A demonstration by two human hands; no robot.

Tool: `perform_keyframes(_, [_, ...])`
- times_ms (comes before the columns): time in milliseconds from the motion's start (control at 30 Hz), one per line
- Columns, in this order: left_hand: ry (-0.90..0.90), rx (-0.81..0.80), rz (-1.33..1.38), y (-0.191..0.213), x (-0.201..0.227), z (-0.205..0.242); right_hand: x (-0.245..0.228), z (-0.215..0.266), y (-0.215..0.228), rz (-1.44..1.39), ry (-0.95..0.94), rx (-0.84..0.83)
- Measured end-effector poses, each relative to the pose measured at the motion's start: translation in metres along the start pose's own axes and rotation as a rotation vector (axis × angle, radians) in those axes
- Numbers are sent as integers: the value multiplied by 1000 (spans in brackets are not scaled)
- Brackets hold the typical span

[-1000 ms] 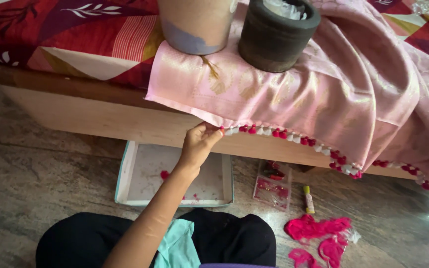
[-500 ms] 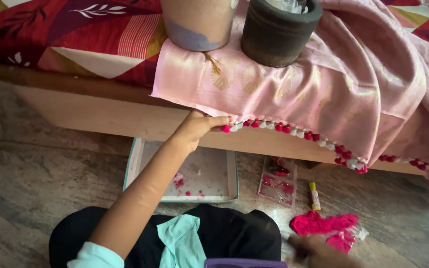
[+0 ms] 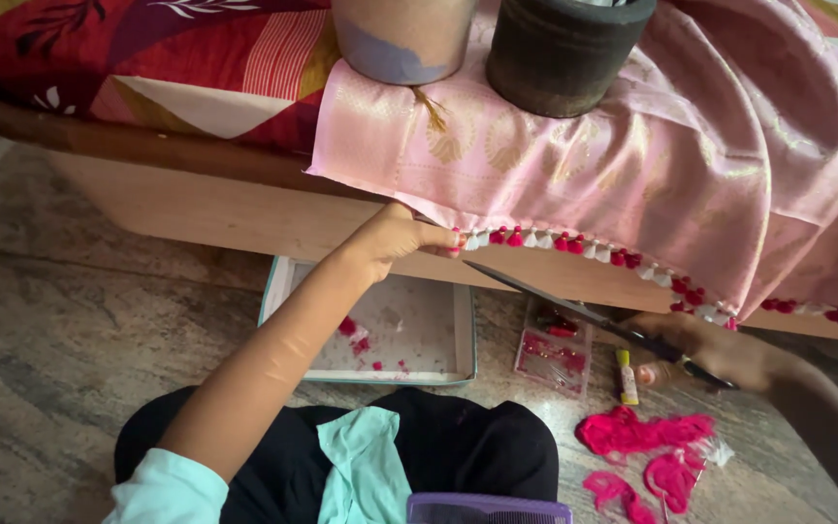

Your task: Attaching and trimming decorative tassels and pom-poms on the edge of a pink fabric saree.

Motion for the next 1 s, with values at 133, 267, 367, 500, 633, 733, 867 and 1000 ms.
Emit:
perform_keyframes(133, [23, -5, 29, 0, -1, 1, -14, -3, 9, 158, -126, 30])
perform_keyframes(267, [42, 8, 36, 4, -2, 0, -26, -5, 14, 194, -202, 29])
perform_keyframes(367, [61, -36, 78, 6, -1, -2, -4, -12, 21, 164, -197, 13])
perform_keyframes(500, [105, -104, 182, 6, -2, -6, -6, -18, 26, 27, 66, -16])
perform_keyframes(633, [158, -109, 189, 12, -14, -14, -27, -15, 26, 186, -103, 17])
perform_keyframes(733, [211, -111, 211, 17, -22, -18, -44, -16, 26, 206, -74, 14])
perform_keyframes(867, [257, -152, 236, 21, -27, -24, -9, -28, 32, 174, -24, -4])
perform_keyframes(1000, [301, -195, 245, 24, -33, -30, -5, -33, 35, 179, 66, 3])
Point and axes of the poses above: each hand's wrist, its own z-axis away from the middle knuckle, its own y-axis out of the back of the hand, x = y × z, the point moved 4 cm from there along -z, towards the middle knuckle, and after that the axes turned 5 degrees about z, right-handed, at the moved point
